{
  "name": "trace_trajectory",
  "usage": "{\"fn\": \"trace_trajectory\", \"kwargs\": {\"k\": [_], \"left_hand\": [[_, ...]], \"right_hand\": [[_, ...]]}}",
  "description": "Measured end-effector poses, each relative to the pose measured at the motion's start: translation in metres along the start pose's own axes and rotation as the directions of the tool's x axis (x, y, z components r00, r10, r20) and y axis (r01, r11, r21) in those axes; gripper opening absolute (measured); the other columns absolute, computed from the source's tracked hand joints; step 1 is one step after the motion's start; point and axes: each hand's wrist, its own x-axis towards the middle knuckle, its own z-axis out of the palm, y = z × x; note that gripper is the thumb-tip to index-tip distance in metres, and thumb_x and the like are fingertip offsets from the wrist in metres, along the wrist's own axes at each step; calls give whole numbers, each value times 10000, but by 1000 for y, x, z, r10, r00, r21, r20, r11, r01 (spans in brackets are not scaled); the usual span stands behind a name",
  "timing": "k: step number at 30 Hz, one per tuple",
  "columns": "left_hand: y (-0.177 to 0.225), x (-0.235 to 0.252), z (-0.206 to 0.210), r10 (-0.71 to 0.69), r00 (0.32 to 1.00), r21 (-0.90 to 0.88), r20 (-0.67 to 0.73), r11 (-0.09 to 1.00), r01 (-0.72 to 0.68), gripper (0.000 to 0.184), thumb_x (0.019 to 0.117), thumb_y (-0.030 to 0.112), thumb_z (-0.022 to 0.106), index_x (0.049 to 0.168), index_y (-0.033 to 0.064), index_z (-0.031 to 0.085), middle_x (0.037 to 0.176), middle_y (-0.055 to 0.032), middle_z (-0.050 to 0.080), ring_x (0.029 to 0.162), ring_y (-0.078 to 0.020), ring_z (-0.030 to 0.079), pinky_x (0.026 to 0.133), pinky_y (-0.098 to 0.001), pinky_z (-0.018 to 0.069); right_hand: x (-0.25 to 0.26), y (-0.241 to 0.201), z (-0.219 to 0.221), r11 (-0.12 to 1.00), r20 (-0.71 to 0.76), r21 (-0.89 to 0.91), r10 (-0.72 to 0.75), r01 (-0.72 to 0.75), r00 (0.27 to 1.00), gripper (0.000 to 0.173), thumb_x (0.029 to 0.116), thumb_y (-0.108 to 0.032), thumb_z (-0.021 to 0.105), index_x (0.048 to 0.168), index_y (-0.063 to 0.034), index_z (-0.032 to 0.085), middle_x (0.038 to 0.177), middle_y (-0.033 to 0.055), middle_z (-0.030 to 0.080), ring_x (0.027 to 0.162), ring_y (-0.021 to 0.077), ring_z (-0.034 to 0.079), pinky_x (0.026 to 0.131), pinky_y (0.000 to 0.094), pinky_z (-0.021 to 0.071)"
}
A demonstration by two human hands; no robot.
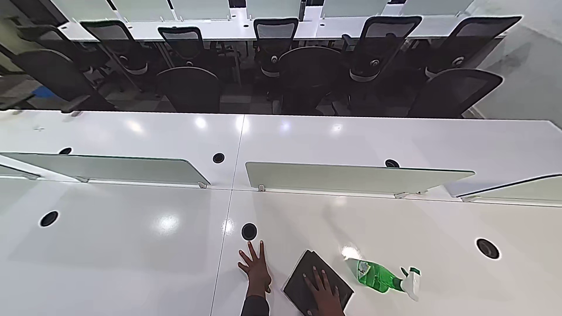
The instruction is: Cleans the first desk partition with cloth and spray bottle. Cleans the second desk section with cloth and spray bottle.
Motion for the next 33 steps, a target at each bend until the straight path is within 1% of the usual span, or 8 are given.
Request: {"fn": "trace_trajectory", "kwargs": {"k": [5,10,16,19,25,27,31,33], "left_hand": [[0,2,-2,-5,1000,-9,-2,1000,5,1654,414,274,1003,1652,399,-86,1656,-184,-353,1461,-673,-190,1035,-908,136],[1,0,-3,1,999,-20,34,1000,0,1647,436,257,1001,1649,394,-104,1647,-190,-366,1461,-668,-203,1040,-905,130],[0,2,-6,5,999,-23,42,1000,-5,1643,436,260,1002,1653,385,-95,1643,-200,-368,1461,-665,-209,1037,-908,122],[0,2,-4,5,999,-11,49,1000,-4,1652,436,260,1001,1650,382,-113,1639,-213,-370,1457,-673,-203,1034,-910,132],[1,4,-4,8,998,48,56,999,-11,1691,421,274,1006,1642,363,-161,1631,-233,-372,1452,-682,-199,1018,-914,153],[1,4,0,7,999,49,51,999,-10,1715,400,275,1015,1641,357,-166,1628,-225,-382,1453,-675,-212,1022,-913,148],[-2,6,5,17,999,30,28,999,-18,1724,384,277,1018,1645,353,-154,1614,-217,-410,1440,-669,-258,1013,-924,117],[-2,5,4,28,999,23,26,999,-29,1721,386,265,1016,1647,342,-152,1613,-222,-410,1438,-675,-253,1015,-925,116]], "right_hand": [[35,-9,-21,999,-31,-1,34,-34,999,1059,778,-443,859,1631,-455,231,1757,64,21,1590,455,-7,1103,844,204],[95,-16,-75,1000,-97,9,15,-14,995,955,857,-432,787,1632,-455,229,1757,69,2,1588,462,-35,1106,863,152],[175,-33,-149,998,-156,44,43,-36,987,859,897,-312,750,1623,-404,299,1752,87,70,1579,485,50,1063,858,249],[190,-38,-159,998,-169,40,63,-57,984,785,913,-267,717,1600,-395,360,1744,80,131,1570,481,124,1041,816,344],[156,-30,-132,999,-136,37,19,-14,991,703,957,-132,617,1580,-382,409,1743,57,145,1584,430,126,1105,768,326],[130,-22,-104,999,-118,34,-6,10,993,731,951,-125,616,1591,-391,382,1747,66,125,1585,446,102,1114,785,292],[55,-19,-28,999,-97,37,-13,16,995,872,863,25,622,1589,-395,388,1746,70,129,1581,460,107,1108,805,271],[10,-20,14,999,-73,31,-12,15,997,834,896,13,588,1589,-405,386,1743,70,147,1581,455,120,1113,802,271]]}}
